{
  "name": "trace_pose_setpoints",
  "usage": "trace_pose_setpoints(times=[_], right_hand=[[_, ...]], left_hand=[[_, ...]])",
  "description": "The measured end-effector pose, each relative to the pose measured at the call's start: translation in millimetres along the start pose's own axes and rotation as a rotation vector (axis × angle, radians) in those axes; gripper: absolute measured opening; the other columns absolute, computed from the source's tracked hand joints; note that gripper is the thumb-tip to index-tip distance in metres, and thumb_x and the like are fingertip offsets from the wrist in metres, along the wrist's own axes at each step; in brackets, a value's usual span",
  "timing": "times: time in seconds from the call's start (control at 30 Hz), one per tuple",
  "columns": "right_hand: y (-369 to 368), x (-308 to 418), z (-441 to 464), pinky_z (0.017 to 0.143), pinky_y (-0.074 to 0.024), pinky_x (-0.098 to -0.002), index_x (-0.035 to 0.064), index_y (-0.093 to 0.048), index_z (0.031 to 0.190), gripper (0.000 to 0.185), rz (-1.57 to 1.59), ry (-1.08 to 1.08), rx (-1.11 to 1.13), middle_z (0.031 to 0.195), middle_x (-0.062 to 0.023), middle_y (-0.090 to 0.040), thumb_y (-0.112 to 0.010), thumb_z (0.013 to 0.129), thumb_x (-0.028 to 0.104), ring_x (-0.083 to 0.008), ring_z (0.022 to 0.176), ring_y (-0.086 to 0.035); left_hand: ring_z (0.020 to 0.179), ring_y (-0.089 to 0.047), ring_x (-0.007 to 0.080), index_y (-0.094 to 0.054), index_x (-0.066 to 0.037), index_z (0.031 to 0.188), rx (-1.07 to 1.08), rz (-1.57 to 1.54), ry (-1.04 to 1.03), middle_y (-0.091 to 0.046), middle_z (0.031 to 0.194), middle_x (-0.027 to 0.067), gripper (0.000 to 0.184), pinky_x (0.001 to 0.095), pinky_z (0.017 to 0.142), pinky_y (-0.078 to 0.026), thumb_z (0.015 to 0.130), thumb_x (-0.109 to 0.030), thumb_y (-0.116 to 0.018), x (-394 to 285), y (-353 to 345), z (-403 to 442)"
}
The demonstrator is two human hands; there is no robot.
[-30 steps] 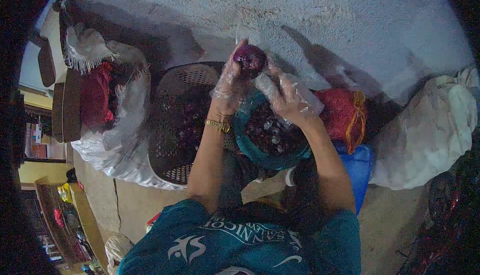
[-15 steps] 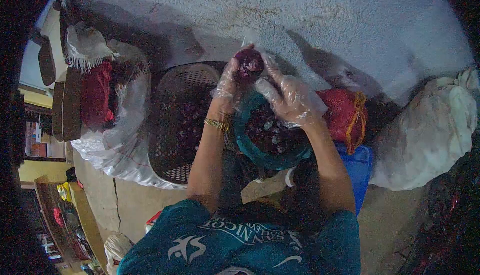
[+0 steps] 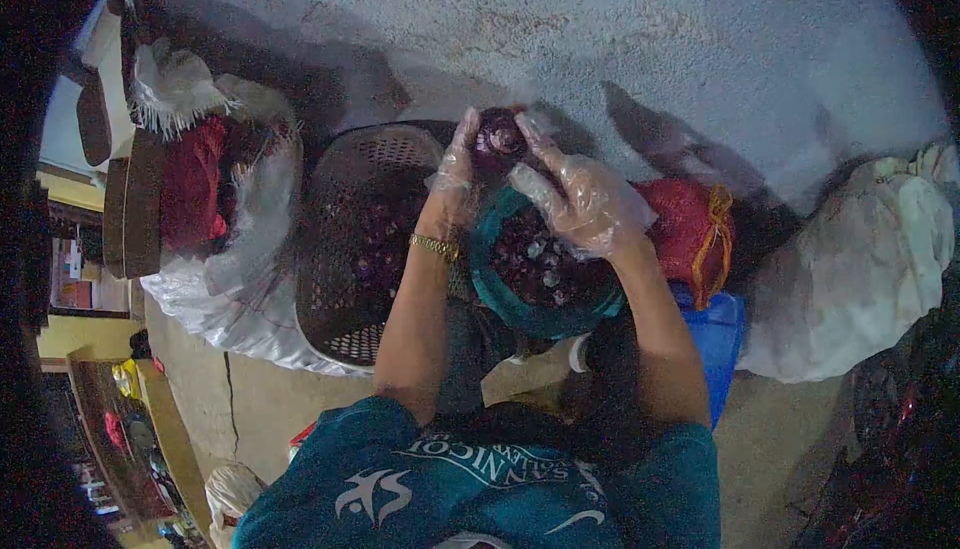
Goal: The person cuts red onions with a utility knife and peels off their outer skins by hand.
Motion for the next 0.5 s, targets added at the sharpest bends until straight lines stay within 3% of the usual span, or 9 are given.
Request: trace_pose_setpoints(times=[0.17,0.27,0.4,0.47,0.5], right_hand=[[0.7,2.4,-0.3,0.080,-0.0446,-0.0478,0.0178,-0.040,0.136,0.051,0.048,-0.029,0.052,0.110,-0.0247,-0.058,-0.049,0.092,0.040,-0.0431,0.100,-0.055],[-2.0,-5.5,-2.1,0.080,-0.0448,-0.0478,0.0184,-0.041,0.136,0.050,-0.062,-0.056,0.086,0.107,-0.0235,-0.060,-0.049,0.092,0.039,-0.0419,0.098,-0.056],[-2.2,-13.8,-4.4,0.080,-0.0451,-0.0475,0.0138,-0.042,0.135,0.051,-0.155,-0.097,0.170,0.103,-0.0230,-0.061,-0.053,0.090,0.034,-0.0426,0.096,-0.057],[13.6,4.5,-4.0,0.074,-0.0471,-0.0446,0.0064,-0.048,0.128,0.045,0.018,0.206,-0.101,0.092,-0.0220,-0.062,-0.055,0.087,0.025,-0.0404,0.084,-0.060],[6.0,-10.4,-7.8,0.074,-0.0471,-0.0446,0.0064,-0.048,0.128,0.045,0.017,0.206,-0.101,0.092,-0.0220,-0.062,-0.055,0.087,0.025,-0.0404,0.084,-0.060]], left_hand=[[0.100,-0.060,0.0228,-0.057,-0.005,0.117,-0.074,0.014,0.094,-0.062,0.113,0.0096,0.062,0.0385,0.091,-0.048,0.088,-0.058,-0.047,0.7,0.4,-4.7],[0.102,-0.057,0.0215,-0.052,-0.006,0.122,0.007,0.009,0.111,-0.060,0.112,0.0094,0.064,0.0364,0.092,-0.045,0.088,-0.060,-0.045,4.0,1.2,-0.9],[0.101,-0.058,0.0201,-0.051,-0.005,0.122,-0.052,0.086,0.133,-0.060,0.111,0.0088,0.067,0.0354,0.091,-0.046,0.087,-0.062,-0.045,-3.1,-5.0,-12.1],[0.098,-0.059,0.0186,-0.053,-0.005,0.119,-0.051,0.150,0.141,-0.061,0.108,0.0080,0.068,0.0341,0.086,-0.048,0.086,-0.064,-0.044,-0.9,0.6,-9.8],[0.098,-0.059,0.0186,-0.053,-0.005,0.119,-0.051,0.150,0.141,-0.061,0.108,0.0080,0.068,0.0341,0.086,-0.048,0.086,-0.064,-0.044,1.0,6.9,-6.7]])
Point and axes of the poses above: each hand's wrist, its own z-axis towards the middle knuckle, its own y-axis out of the back of the hand, x = y × z, the point moved 8 cm from there along z, towards the middle knuckle
